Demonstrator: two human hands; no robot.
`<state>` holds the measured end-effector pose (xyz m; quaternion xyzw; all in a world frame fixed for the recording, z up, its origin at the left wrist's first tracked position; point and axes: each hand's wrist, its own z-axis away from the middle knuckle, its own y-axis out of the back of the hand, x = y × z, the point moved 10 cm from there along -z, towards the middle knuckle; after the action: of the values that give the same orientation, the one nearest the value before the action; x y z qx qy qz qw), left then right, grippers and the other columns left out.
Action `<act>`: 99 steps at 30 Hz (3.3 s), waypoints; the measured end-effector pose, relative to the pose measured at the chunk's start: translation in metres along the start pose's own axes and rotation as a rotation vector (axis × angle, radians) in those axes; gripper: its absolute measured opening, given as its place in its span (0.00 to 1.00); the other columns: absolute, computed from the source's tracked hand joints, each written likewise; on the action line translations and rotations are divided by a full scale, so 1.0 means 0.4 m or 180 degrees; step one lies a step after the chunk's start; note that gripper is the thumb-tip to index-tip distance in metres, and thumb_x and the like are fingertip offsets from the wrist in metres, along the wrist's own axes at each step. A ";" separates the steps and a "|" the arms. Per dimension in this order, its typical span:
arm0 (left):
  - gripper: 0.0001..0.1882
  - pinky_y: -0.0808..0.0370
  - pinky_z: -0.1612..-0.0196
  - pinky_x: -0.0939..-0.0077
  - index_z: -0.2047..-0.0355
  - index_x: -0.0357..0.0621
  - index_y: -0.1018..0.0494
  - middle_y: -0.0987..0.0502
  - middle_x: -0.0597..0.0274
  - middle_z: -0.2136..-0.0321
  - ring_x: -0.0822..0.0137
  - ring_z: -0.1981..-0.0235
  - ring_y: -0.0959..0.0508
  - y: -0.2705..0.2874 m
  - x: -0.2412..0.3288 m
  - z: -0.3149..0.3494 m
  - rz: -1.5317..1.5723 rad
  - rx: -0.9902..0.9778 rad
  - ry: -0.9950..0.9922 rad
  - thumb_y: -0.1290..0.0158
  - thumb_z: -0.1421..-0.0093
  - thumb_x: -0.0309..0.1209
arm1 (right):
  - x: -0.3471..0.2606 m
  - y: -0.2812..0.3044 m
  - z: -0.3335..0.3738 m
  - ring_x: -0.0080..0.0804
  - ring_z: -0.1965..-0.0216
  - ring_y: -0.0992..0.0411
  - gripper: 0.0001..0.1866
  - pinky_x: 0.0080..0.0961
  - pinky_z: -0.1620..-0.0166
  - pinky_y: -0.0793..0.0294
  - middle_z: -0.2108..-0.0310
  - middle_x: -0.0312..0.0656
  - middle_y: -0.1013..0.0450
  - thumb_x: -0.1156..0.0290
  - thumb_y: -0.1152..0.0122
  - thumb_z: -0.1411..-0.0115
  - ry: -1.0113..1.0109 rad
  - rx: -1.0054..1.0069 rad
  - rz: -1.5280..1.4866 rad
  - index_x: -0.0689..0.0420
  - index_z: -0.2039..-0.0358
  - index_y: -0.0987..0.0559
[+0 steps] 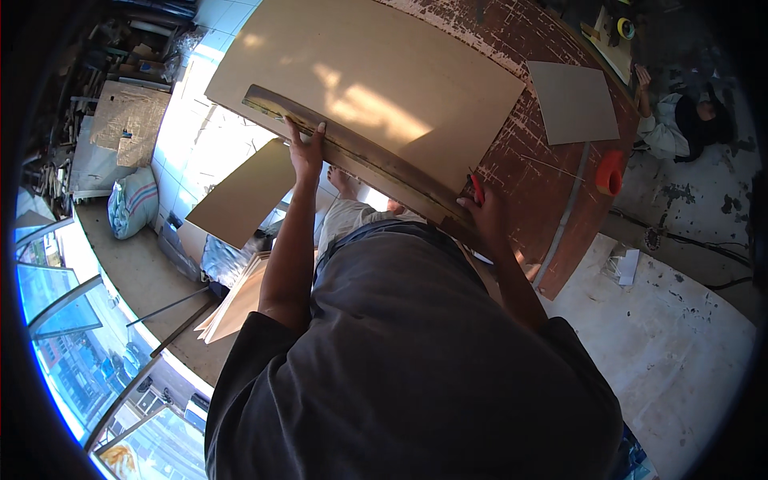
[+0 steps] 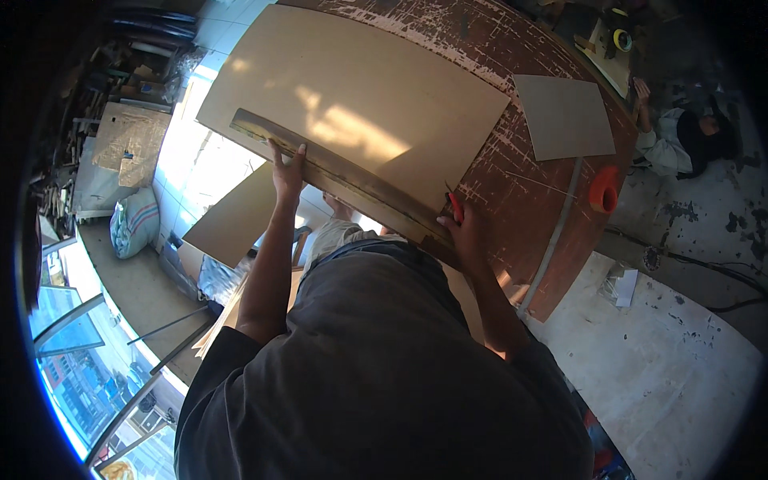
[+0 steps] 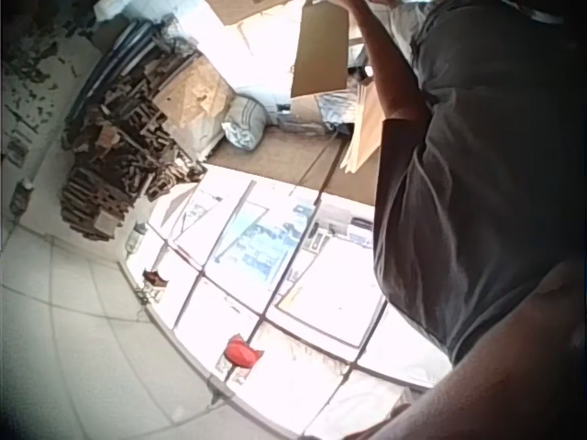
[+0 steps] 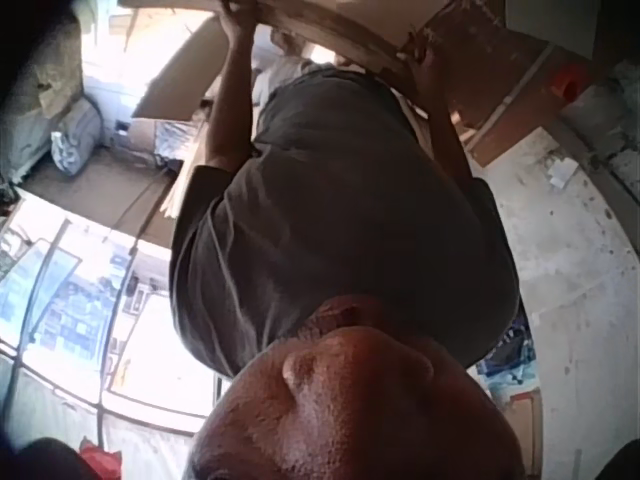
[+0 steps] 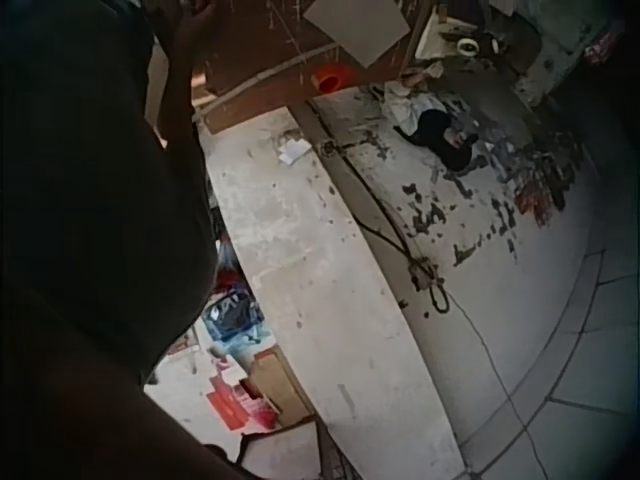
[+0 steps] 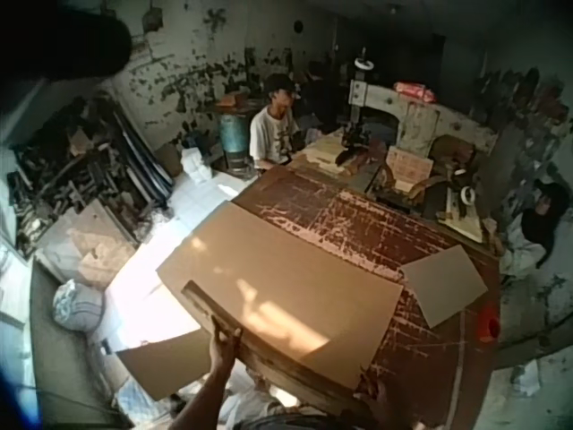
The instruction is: The person positions cardboard sheets on a table, uses a cardboard template and a wooden ruler to guide cuts, slices the cardboard using a utility knife, and separates the cut cardboard strips.
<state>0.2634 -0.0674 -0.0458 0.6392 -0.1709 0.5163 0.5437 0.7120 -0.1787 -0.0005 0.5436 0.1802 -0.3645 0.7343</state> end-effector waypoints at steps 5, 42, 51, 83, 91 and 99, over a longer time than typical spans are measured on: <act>0.54 0.27 0.43 0.59 0.27 0.42 0.58 0.31 0.30 0.42 0.41 0.43 0.25 -0.001 0.026 0.003 0.0109 0.0156 -0.0252 0.37 0.42 0.46 | 0.013 0.014 -0.012 0.28 0.77 0.38 0.24 0.30 0.70 0.35 0.81 0.36 0.38 0.62 0.21 0.53 0.0068 0.0104 -0.0253 0.56 0.76 0.33; 0.55 0.34 0.37 0.56 0.27 0.41 0.60 0.38 0.28 0.37 0.37 0.38 0.33 -0.020 -0.025 -0.012 0.0307 0.0096 -0.0214 0.36 0.42 0.46 | 0.049 -0.011 -0.039 0.24 0.77 0.41 0.25 0.28 0.70 0.35 0.81 0.32 0.39 0.61 0.20 0.55 0.0114 -0.0073 -0.0275 0.54 0.78 0.33; 0.55 0.32 0.38 0.56 0.27 0.43 0.60 0.38 0.25 0.39 0.36 0.39 0.32 -0.015 -0.012 -0.009 0.0245 0.0179 -0.0356 0.36 0.42 0.44 | 0.034 -0.009 -0.033 0.22 0.76 0.41 0.25 0.25 0.70 0.36 0.80 0.32 0.40 0.62 0.21 0.53 -0.0002 -0.0175 -0.0238 0.55 0.78 0.35; 0.51 0.30 0.44 0.53 0.26 0.49 0.62 0.36 0.22 0.45 0.35 0.50 0.28 -0.006 0.049 0.018 -0.0131 0.0154 -0.0422 0.39 0.38 0.43 | 0.055 -0.010 -0.040 0.27 0.75 0.41 0.25 0.30 0.69 0.38 0.79 0.33 0.41 0.58 0.22 0.52 -0.0057 -0.0175 0.0003 0.55 0.76 0.33; 0.52 0.40 0.35 0.52 0.26 0.45 0.61 0.44 0.29 0.34 0.33 0.37 0.39 -0.005 0.028 0.014 -0.0304 0.0013 -0.0333 0.41 0.37 0.49 | 0.047 -0.013 -0.035 0.26 0.75 0.39 0.24 0.30 0.69 0.36 0.78 0.33 0.39 0.59 0.21 0.54 -0.0390 -0.0162 -0.0189 0.55 0.75 0.31; 0.56 0.43 0.35 0.43 0.25 0.55 0.59 0.57 0.19 0.34 0.28 0.34 0.46 0.001 0.052 0.056 -0.1105 0.0166 0.0116 0.39 0.43 0.59 | 0.028 -0.001 -0.026 0.29 0.76 0.37 0.23 0.32 0.68 0.33 0.79 0.37 0.37 0.61 0.22 0.52 -0.0274 -0.0151 -0.0059 0.58 0.73 0.30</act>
<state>0.2822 -0.0801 -0.0251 0.6635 -0.0346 0.4305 0.6109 0.7205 -0.1728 -0.0118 0.5082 0.1621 -0.3899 0.7506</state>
